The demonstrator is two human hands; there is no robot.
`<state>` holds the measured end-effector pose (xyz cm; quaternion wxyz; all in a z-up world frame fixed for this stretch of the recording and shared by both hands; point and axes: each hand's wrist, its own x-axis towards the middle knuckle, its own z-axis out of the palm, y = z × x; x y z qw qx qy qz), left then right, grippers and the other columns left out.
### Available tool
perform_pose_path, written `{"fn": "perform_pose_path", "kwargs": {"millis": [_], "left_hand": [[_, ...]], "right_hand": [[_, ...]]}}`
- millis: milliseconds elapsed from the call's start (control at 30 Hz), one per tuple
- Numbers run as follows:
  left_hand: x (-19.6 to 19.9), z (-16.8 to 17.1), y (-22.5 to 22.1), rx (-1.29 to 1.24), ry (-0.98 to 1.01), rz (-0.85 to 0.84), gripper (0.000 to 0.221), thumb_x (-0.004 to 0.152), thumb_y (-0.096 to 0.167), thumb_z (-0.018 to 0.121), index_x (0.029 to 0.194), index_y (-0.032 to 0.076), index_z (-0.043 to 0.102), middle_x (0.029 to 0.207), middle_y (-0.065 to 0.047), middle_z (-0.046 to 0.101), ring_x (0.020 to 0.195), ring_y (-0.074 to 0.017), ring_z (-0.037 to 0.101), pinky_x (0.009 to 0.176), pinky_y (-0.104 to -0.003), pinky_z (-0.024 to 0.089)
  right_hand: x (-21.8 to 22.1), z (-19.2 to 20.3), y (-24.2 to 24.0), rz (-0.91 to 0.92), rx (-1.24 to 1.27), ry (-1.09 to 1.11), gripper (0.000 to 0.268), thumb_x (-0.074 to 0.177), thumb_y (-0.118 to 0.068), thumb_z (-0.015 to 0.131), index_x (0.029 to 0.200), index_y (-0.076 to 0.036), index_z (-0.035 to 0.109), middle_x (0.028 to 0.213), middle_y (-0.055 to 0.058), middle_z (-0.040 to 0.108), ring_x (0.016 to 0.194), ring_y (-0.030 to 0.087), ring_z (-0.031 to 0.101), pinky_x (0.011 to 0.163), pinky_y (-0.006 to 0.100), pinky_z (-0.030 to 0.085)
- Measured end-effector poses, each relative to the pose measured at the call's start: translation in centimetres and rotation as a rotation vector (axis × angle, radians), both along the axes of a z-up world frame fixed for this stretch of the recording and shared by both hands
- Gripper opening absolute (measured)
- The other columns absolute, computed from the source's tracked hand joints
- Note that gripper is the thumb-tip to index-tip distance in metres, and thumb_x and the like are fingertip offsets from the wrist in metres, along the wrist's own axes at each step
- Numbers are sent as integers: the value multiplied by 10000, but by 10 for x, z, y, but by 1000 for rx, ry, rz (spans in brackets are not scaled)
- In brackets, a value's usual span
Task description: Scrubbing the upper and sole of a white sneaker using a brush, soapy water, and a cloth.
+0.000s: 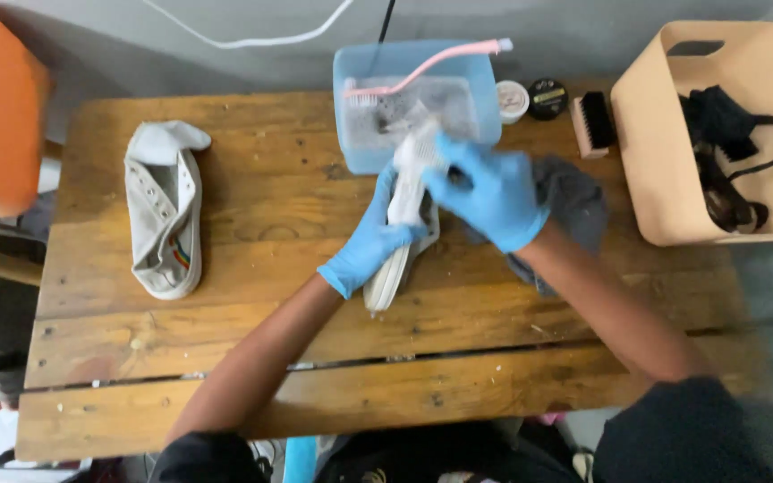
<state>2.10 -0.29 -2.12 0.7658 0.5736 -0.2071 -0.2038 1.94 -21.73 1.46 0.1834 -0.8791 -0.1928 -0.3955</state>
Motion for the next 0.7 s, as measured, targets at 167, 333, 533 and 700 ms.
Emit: {"fn": "perform_pose_path", "kwargs": {"millis": [167,333,533,700], "left_hand": [[-3,0,3,2,-112,-87,964,778,184,662,1594,119,151,1582,-116,295,1423,-258,373,1178,-421,392],[9,0,2,-3,69,-51,1133,731,161,827,1642,135,154,1635,-221,271,1502,-383,300,1188,-548,385],[3,-12,2,20,43,-19,1102,746,189,843,1636,118,198,1611,-215,320,1489,-349,316,1230,-530,320],[4,0,3,9,94,-7,1086,739,172,821,1631,99,205,1596,-201,339,1466,-318,330,1224,-507,340]], "right_hand": [[26,-5,-22,-116,-62,171,201,1127,-317,635,1170,-124,676,621,40,528,494,237,519,411,387,361],[-11,0,21,-29,313,238,137,1019,-198,734,1003,-103,637,681,146,665,644,346,695,521,413,505],[1,0,11,-52,262,215,144,1024,-196,759,1014,-125,634,697,170,689,722,398,715,514,475,522],[-2,-8,17,-49,265,227,199,928,-222,842,1011,-143,680,752,154,742,706,341,744,547,395,590]]}}
